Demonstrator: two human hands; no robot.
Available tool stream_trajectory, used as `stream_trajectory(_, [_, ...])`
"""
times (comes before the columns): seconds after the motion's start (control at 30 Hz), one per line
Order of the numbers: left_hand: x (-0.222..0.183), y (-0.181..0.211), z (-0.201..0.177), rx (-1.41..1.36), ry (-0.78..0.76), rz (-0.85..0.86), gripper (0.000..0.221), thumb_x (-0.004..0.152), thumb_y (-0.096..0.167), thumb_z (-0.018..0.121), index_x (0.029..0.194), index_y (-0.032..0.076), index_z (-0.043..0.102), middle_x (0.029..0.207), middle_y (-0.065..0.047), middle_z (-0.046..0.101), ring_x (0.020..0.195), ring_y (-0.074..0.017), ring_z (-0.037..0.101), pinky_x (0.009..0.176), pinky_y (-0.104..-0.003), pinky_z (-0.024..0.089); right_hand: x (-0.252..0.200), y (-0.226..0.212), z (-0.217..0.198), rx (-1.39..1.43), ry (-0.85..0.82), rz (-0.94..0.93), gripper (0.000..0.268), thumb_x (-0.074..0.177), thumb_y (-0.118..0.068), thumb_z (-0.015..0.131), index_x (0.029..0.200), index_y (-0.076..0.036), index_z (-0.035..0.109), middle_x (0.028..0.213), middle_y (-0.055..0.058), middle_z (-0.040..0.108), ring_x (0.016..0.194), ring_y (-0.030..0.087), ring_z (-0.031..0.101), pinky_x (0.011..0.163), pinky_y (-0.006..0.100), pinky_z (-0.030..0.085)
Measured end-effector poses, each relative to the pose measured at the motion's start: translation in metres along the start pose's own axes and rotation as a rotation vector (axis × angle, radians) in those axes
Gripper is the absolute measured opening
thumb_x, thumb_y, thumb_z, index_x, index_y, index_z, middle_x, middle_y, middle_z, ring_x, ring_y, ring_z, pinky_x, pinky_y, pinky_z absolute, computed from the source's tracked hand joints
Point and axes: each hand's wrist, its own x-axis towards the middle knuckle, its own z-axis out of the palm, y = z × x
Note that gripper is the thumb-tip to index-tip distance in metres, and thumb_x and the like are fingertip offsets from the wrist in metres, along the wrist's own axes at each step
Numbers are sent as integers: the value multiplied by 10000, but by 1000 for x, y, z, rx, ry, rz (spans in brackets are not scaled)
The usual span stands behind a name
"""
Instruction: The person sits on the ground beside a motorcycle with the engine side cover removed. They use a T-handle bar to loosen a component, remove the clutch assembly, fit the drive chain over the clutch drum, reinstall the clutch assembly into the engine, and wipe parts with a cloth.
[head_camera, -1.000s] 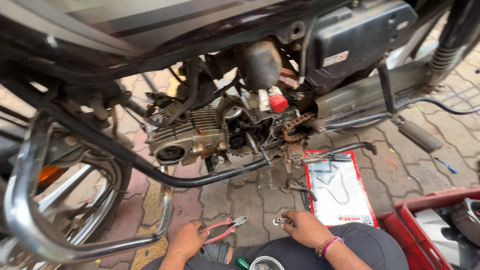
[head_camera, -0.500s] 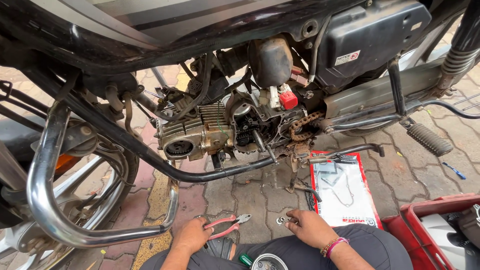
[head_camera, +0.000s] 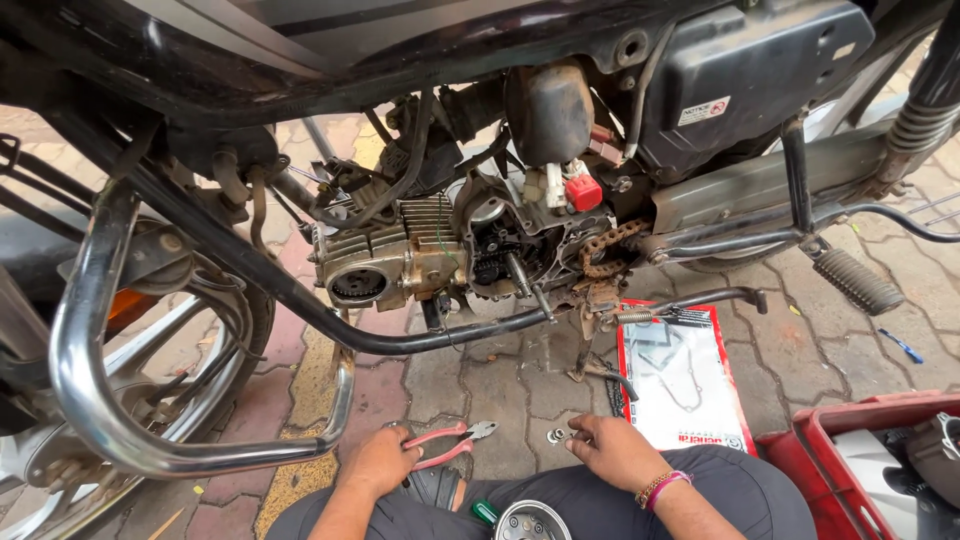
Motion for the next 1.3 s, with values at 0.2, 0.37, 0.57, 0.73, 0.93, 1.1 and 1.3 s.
stream_trajectory(0.2, [-8, 3, -5, 5, -21, -31, 391, 935, 365, 690, 1280, 179, 694, 1202, -90, 742, 1176, -260, 690, 1046, -418, 519, 2, 1, 2, 19, -29, 25, 460, 898, -312, 693, 1281, -59, 660, 1050, 113, 798, 979, 257, 774, 888, 332, 588])
stream_trajectory(0.37, [-8, 4, -6, -2, -36, -47, 389, 938, 365, 689, 1283, 185, 691, 1214, -86, 740, 1182, -257, 692, 1047, -417, 520, 1, -2, 0, 1, -32, 34, 465, 902, -320, 696, 1284, -58, 661, 1045, 109, 800, 977, 245, 776, 888, 325, 590])
stream_trajectory(0.57, [-7, 3, -5, -7, -38, -51, 395, 941, 374, 687, 1285, 182, 690, 1213, -93, 738, 1185, -259, 692, 1047, -419, 520, 1, -2, 0, 33, -20, 66, 464, 908, -319, 688, 1301, -74, 652, 1034, 115, 804, 963, 234, 786, 881, 315, 596])
stream_trajectory(0.73, [-6, 2, -3, -5, -20, -37, 391, 933, 359, 693, 1282, 184, 697, 1217, -94, 734, 1187, -263, 688, 1054, -414, 517, -1, -10, -5, 121, 133, 90, 354, 892, -340, 708, 1107, -60, 738, 921, 91, 813, 833, 191, 779, 785, 309, 601])
stream_trajectory(0.93, [-5, 0, -3, -18, -35, -50, 382, 934, 359, 685, 1272, 183, 709, 1211, -93, 741, 1182, -258, 695, 1051, -416, 518, 6, 11, -2, 269, 369, 193, 382, 953, -386, 697, 894, -16, 774, 765, 115, 781, 697, 197, 715, 681, 310, 571])
stream_trajectory(1.1, [-3, -3, -1, -5, -8, -14, 418, 922, 382, 699, 1290, 184, 696, 1226, -106, 731, 1199, -273, 677, 1056, -418, 509, 1, 43, -21, 811, 570, 115, 298, 930, -283, 666, 1061, -24, 734, 964, 116, 769, 861, 204, 730, 728, 357, 583])
stream_trajectory(1.3, [-2, -3, -4, 2, -31, -31, 425, 927, 401, 682, 1292, 185, 701, 1216, -94, 747, 1200, -260, 686, 1060, -408, 506, -82, 54, -117, 476, 862, 88, 291, 893, -149, 676, 1149, -11, 698, 1086, 139, 743, 980, 251, 712, 845, 381, 570])
